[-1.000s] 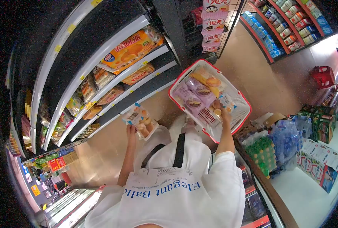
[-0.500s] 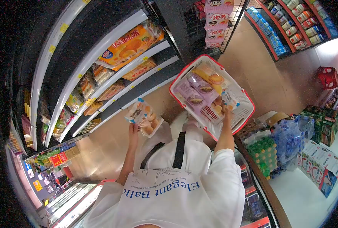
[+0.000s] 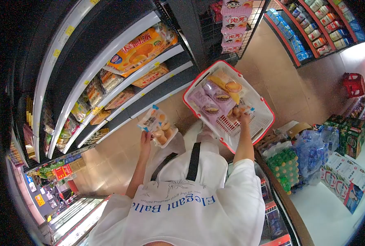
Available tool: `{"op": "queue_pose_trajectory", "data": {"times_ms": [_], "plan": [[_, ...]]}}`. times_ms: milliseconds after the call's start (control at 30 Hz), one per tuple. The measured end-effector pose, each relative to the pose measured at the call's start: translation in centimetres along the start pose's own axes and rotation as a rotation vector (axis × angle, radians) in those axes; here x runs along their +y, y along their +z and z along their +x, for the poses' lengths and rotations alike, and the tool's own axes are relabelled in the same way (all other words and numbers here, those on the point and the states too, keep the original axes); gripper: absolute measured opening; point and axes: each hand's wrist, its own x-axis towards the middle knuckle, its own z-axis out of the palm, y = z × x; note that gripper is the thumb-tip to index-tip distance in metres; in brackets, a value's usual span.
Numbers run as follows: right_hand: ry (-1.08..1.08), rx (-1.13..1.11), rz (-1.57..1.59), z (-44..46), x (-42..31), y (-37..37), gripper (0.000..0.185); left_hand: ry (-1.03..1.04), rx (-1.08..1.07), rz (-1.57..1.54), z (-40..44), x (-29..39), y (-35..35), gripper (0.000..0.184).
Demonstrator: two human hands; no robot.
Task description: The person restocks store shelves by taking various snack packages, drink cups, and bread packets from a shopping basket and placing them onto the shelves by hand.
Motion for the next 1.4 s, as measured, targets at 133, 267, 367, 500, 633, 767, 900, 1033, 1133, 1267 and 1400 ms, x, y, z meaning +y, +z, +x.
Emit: {"op": "queue_pose_trajectory", "data": {"times_ms": [133, 267, 367, 500, 633, 767, 900, 1033, 1133, 1267, 1400], "plan": [[-0.176, 0.240, -0.070, -2.3, 0.1, 0.9, 0.025, 0.002, -0.002, 0.010, 0.1, 1.3, 0.5, 0.014], [-0.624, 0.492, -0.457, -9.9, -0.6, 2.2, 0.029, 0.014, -0.002, 0.040, 0.7, 1.0, 0.8, 0.015], [-0.571, 0.439, -0.330, -11.0, 3.2, 3.7, 0.025, 0.019, -0.014, -0.025, 0.8, 0.7, 1.1, 0.015], [-0.173, -0.197, -0.549, -10.8, 4.5, 2.3, 0.022, 0.047, -0.057, 0.035, 1.0, 1.5, 1.4, 0.015], [-0.401, -0.357, -0.933, -13.3, -2.3, 1.1, 0.024, 0.053, -0.035, -0.021, 1.4, 1.6, 1.7, 0.016], [-0.517, 0.051, -0.720, -14.0, -5.9, 0.2, 0.039, 0.076, -0.027, -0.056, 1.7, 1.5, 1.9, 0.017], [-0.590, 0.222, -0.935, -9.9, -1.8, 1.1, 0.035, 0.094, -0.049, -0.048, 2.0, 1.8, 2.2, 0.018], [-0.341, 0.037, -0.887, -8.7, -0.7, 2.5, 0.039, 0.110, -0.055, -0.077, 2.1, 2.9, 2.0, 0.018], [-0.505, -0.148, -0.937, -8.9, -1.6, 4.4, 0.040, 0.158, -0.019, -0.093, 2.6, 3.2, 1.7, 0.018], [-0.711, -0.459, -0.729, -2.5, 6.8, 7.0, 0.039, 0.197, 0.036, -0.183, 2.7, 3.0, 1.8, 0.018], [-0.462, -0.508, -0.652, -9.5, 0.1, 6.1, 0.035, 0.182, -0.034, -0.102, 3.6, 2.8, 1.3, 0.017]]}}
